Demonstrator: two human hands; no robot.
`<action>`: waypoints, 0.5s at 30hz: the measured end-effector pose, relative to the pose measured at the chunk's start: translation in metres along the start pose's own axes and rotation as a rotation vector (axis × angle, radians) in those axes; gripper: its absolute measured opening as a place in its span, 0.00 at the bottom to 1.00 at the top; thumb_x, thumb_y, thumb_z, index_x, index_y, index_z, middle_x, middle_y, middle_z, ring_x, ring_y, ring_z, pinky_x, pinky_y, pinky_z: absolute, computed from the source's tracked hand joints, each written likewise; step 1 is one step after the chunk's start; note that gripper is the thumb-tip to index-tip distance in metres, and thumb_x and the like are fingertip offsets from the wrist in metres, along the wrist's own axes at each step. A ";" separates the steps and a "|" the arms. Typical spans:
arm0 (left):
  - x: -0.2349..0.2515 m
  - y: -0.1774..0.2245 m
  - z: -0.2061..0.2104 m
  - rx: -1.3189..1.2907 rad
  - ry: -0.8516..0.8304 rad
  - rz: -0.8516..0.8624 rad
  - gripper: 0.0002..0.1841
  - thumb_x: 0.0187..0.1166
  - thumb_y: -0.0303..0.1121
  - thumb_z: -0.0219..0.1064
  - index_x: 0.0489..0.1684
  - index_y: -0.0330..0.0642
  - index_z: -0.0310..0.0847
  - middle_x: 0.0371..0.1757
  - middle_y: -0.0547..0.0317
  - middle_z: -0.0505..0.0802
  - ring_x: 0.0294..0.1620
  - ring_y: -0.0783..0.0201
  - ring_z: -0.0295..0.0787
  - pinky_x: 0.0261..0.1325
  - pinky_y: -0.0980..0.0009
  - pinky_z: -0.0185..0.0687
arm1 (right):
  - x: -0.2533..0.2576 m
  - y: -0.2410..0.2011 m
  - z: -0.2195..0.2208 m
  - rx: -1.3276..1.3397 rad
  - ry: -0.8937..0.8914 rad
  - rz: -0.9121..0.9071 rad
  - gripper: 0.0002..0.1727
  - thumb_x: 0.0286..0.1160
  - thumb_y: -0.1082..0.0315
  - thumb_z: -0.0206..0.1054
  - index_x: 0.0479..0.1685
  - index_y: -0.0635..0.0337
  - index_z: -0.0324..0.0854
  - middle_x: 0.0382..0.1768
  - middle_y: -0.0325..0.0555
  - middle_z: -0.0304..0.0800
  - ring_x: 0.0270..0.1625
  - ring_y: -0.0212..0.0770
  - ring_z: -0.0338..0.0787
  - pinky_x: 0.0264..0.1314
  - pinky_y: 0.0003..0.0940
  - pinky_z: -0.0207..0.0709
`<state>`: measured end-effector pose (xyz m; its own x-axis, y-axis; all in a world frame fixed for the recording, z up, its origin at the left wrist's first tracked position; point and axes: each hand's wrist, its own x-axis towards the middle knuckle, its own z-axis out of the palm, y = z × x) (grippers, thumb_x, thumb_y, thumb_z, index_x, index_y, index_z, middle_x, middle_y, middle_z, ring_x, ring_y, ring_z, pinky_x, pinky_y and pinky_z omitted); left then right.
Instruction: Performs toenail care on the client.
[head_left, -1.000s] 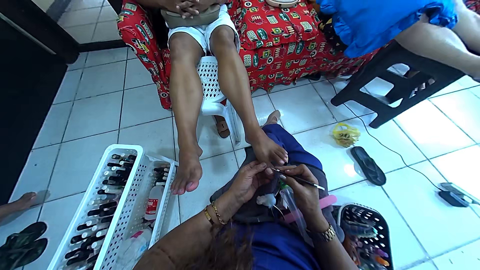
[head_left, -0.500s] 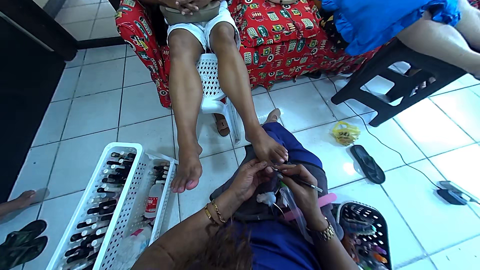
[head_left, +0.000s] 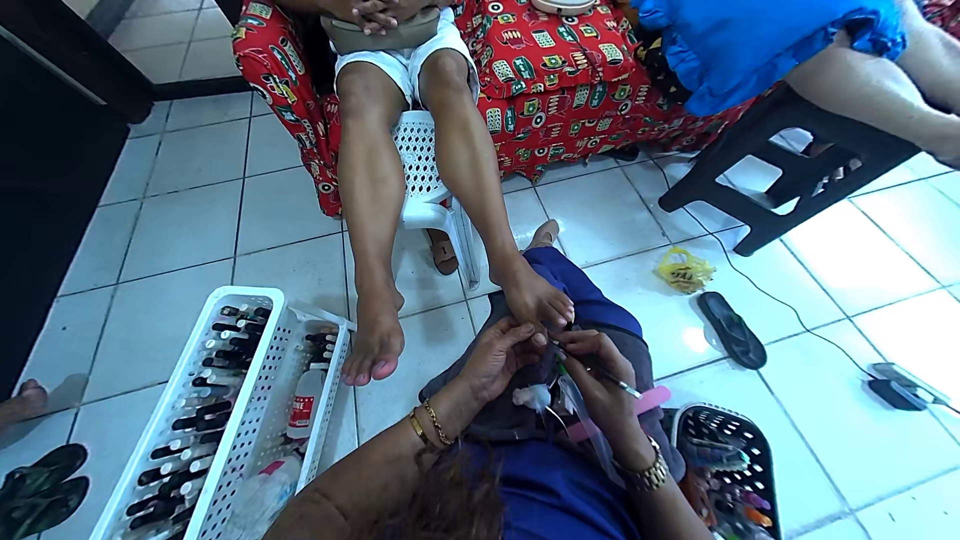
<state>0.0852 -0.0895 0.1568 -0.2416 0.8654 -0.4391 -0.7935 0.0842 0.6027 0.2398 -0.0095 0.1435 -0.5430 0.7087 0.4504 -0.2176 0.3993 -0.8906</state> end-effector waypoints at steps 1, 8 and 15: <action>0.000 0.000 0.000 -0.003 -0.003 0.004 0.04 0.89 0.25 0.54 0.50 0.39 0.74 0.39 0.55 0.94 0.37 0.66 0.93 0.45 0.73 0.90 | 0.000 -0.003 0.000 -0.009 0.009 -0.010 0.05 0.69 0.77 0.67 0.38 0.58 0.81 0.50 0.40 0.94 0.55 0.28 0.92 0.57 0.22 0.86; 0.001 -0.001 0.000 -0.013 -0.012 0.012 0.04 0.89 0.24 0.54 0.50 0.40 0.72 0.40 0.55 0.94 0.38 0.66 0.94 0.46 0.73 0.90 | -0.003 -0.005 0.009 -0.056 0.096 -0.037 0.05 0.68 0.76 0.68 0.36 0.58 0.79 0.48 0.39 0.96 0.53 0.25 0.93 0.54 0.18 0.86; 0.001 -0.001 0.000 -0.002 -0.007 0.016 0.03 0.89 0.24 0.54 0.50 0.40 0.73 0.37 0.56 0.92 0.35 0.67 0.92 0.44 0.73 0.89 | -0.002 -0.002 0.014 -0.194 0.069 -0.109 0.03 0.70 0.75 0.67 0.34 0.65 0.79 0.45 0.49 0.94 0.49 0.25 0.92 0.52 0.15 0.83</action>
<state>0.0854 -0.0892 0.1557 -0.2499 0.8701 -0.4248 -0.7910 0.0697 0.6079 0.2301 -0.0199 0.1435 -0.4667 0.6904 0.5528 -0.1086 0.5756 -0.8105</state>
